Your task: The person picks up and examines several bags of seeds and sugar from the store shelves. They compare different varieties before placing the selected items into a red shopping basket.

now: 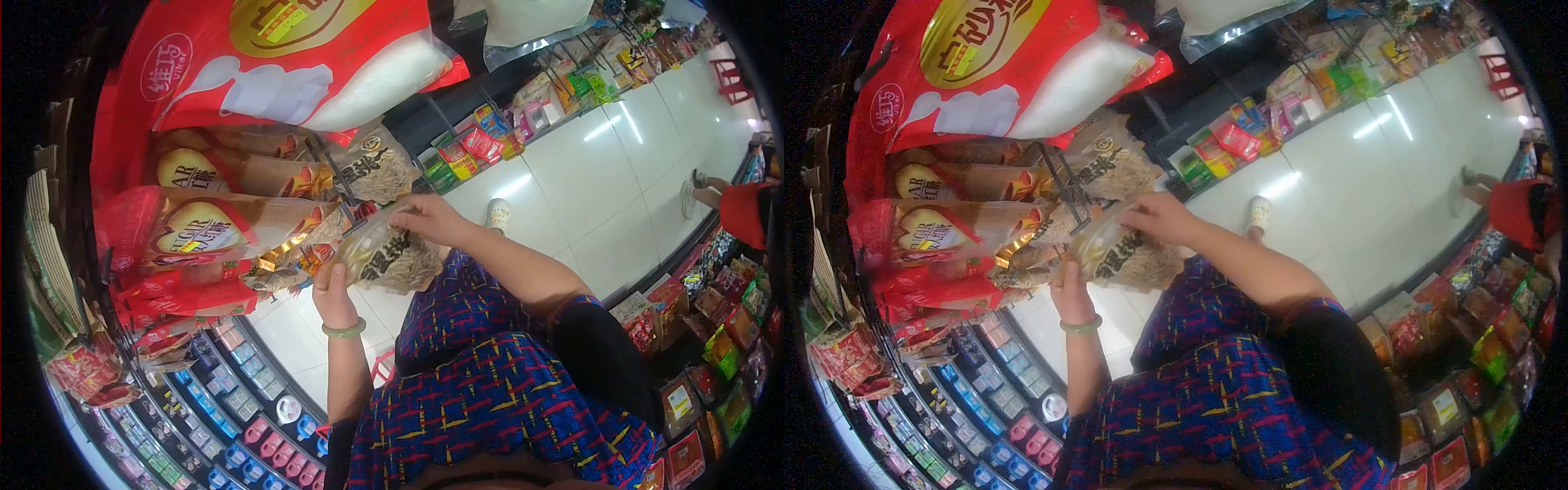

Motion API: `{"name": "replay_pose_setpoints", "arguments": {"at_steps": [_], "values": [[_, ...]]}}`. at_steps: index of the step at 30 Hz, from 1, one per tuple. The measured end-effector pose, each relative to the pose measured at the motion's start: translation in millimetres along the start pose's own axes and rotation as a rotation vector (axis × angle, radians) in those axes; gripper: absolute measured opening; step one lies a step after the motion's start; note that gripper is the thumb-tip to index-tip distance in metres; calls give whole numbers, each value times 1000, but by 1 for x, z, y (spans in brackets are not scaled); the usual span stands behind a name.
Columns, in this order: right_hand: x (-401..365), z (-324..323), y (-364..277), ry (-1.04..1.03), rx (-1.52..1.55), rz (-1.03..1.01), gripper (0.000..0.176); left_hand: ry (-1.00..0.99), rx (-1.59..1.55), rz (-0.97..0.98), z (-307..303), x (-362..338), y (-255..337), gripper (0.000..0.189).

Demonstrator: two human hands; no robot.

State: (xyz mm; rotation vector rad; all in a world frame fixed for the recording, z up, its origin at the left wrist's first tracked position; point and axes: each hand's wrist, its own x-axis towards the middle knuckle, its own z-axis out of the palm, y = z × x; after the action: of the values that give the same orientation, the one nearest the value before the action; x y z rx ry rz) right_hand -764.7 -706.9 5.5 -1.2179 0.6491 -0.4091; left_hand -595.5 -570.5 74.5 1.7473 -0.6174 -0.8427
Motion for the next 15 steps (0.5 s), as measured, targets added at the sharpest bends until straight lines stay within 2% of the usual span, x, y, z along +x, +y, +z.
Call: {"name": "replay_pose_setpoints", "arguments": {"at_steps": [1, 2, 4, 10, 15], "values": [[1, 1, -4, 102, -15, 10, 23, 42, -116, 73, 2, 1, 0, 24], [3, 2, -6, 100, -12, 8, 23, 43, -113, 75, 0, 0, -2, 24], [5, 3, -9, 282, -108, -210, 24, 42, -285, -18, -7, -3, -7, 32], [6, 4, -8, 431, -132, -107, 23, 77, -305, -219, -31, -10, -33, 36], [5, 10, -5, 521, -140, -191, 22, 73, -314, -272, -38, -13, -41, 35]]}}
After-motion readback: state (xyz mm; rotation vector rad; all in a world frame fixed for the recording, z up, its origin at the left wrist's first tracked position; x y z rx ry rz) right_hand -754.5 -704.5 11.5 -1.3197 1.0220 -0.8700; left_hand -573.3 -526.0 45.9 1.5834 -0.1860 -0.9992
